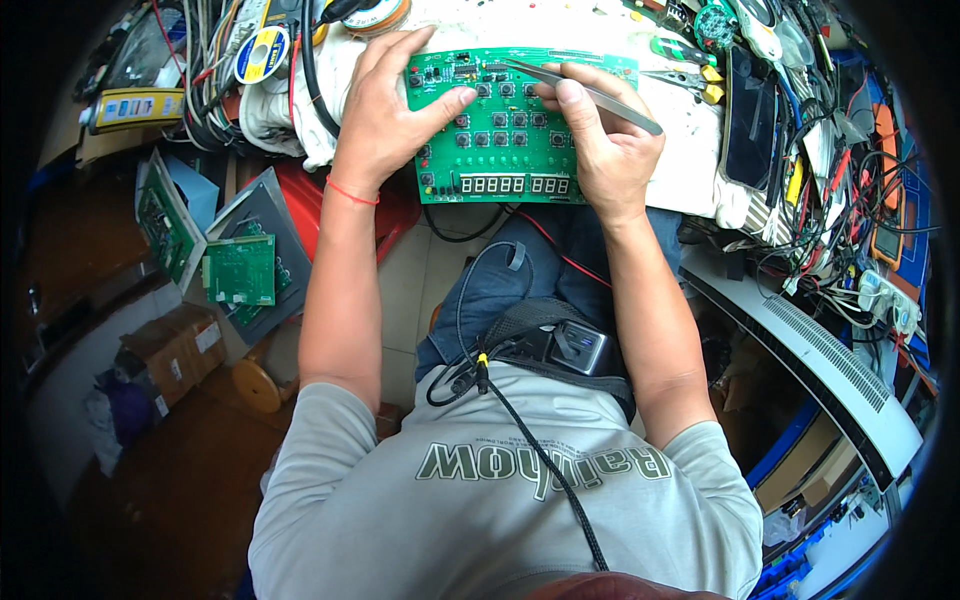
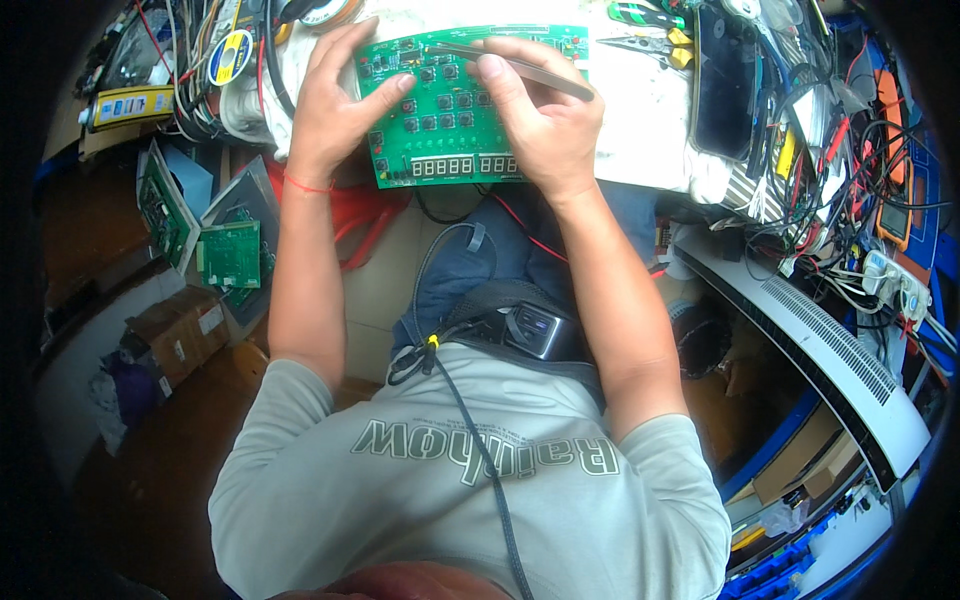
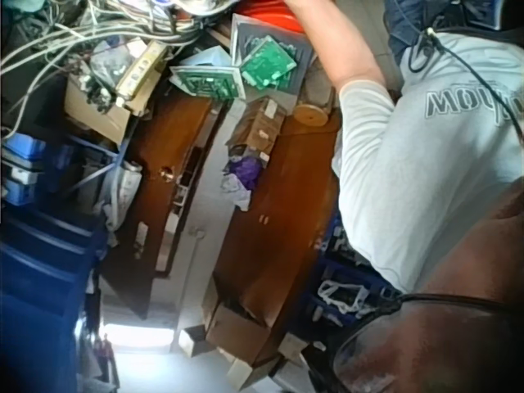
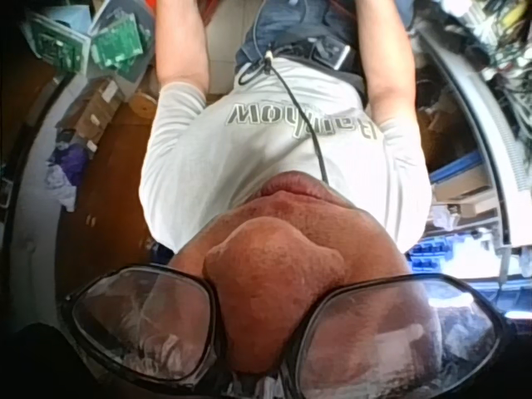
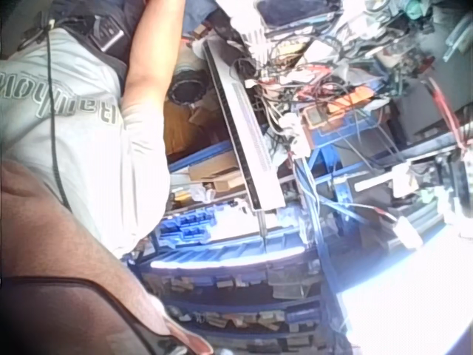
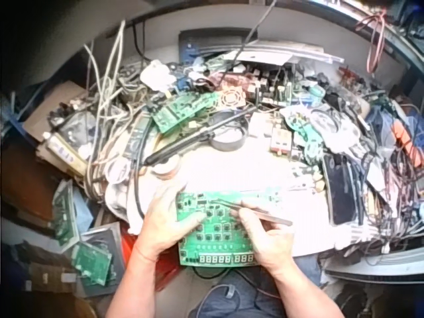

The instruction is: The person uses a soldering iron and tweezers to attach small components to a green circuit board. They repeatedly heat solder joints, place components, and flip the board to work on both sides.

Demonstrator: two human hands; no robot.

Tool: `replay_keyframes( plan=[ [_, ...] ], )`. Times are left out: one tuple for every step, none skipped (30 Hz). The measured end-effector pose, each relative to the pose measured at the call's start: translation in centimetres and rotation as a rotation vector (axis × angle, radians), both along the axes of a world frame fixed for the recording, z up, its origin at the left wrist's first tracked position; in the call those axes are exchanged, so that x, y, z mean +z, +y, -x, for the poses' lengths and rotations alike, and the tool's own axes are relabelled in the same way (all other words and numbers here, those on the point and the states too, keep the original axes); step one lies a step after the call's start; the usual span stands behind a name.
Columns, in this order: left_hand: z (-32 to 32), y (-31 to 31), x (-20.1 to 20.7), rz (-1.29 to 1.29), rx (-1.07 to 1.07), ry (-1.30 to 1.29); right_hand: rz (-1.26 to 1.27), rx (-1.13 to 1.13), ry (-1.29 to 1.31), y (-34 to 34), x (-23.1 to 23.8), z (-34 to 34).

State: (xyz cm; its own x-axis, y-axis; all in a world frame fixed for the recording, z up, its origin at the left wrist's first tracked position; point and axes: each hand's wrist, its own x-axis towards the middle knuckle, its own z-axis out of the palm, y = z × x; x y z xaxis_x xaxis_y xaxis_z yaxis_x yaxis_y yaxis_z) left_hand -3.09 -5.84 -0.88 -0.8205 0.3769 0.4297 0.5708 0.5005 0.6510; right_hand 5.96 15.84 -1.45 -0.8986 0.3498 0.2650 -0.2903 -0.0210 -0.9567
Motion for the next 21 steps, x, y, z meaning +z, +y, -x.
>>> replay_keyframes(
  plan=[
    [-0.3,-0.3,0.0,0.023,0.084,0.016,0.010,0.004,0.012,0.1,0.0,0.0],
    [-0.6,-0.7,0.0,0.047,0.168,0.032,0.024,0.006,0.024,0.2,0.0,-0.1],
    [-1.1,-1.2,-0.1,0.068,0.253,0.048,0.020,0.008,0.017,0.2,-0.1,-0.1],
    [-1.8,-1.8,-0.3,-0.065,0.299,-0.059,0.020,0.009,0.010,0.3,-0.1,0.0],
    [-2.8,-2.5,-0.4,-0.200,0.346,-0.165,0.022,0.009,0.002,0.3,-0.1,0.0],
    [-3.8,-3.3,-0.6,-0.338,0.381,-0.255,0.009,0.016,0.013,0.3,-0.1,0.0],
    [-4.7,-4.1,-0.7,-0.266,0.436,-0.244,-0.003,0.021,0.024,0.3,-0.1,0.1],
    [-5.4,-4.8,-0.8,-0.197,0.481,-0.218,-0.014,0.024,0.035,0.3,0.0,0.1],
    [-5.8,-5.3,-1.0,-0.252,0.500,-0.274,-0.007,0.023,0.028,0.3,0.0,0.1],
    [-6.3,-5.8,-1.0,-0.123,0.504,-0.194,0.002,0.021,0.022,0.3,0.0,0.2],
    [-6.9,-6.2,-0.8,0.004,0.519,-0.135,0.012,0.019,0.021,0.2,0.0,0.2],
    [-7.5,-6.5,-0.5,0.124,0.541,-0.096,0.050,0.023,0.017,0.2,0.1,0.1],
    [-7.8,-6.7,-0.2,0.171,0.528,-0.042,0.088,0.024,0.018,0.2,0.2,0.1],
    [-8.1,-6.6,0.2,0.217,0.535,0.071,0.126,0.024,0.020,0.2,0.3,0.2],
    [-8.4,-6.4,0.6,0.266,0.560,0.147,0.135,0.014,0.013,0.3,0.4,0.1],
    [-8.8,-6.1,0.9,0.314,0.584,0.223,0.143,0.005,0.005,0.5,0.6,0.0],
    [-9.2,-5.5,1.2,0.249,0.579,0.196,0.154,-0.010,-0.003,0.7,0.7,0.0],
    [-9.0,-5.2,1.5,0.222,0.493,0.188,0.131,-0.018,0.006,0.9,0.9,-0.1],
    [-9.2,-4.2,1.3,0.067,0.474,-0.116,0.112,-0.030,0.014,1.0,1.0,-0.3],
    [-9.3,-3.2,1.0,-0.111,0.408,-0.349,0.096,-0.040,0.027,1.1,1.1,-0.4],
    [-8.7,-2.2,0.6,-0.206,0.380,-0.505,0.100,-0.053,0.024,1.2,1.2,-0.5]
  ],
)
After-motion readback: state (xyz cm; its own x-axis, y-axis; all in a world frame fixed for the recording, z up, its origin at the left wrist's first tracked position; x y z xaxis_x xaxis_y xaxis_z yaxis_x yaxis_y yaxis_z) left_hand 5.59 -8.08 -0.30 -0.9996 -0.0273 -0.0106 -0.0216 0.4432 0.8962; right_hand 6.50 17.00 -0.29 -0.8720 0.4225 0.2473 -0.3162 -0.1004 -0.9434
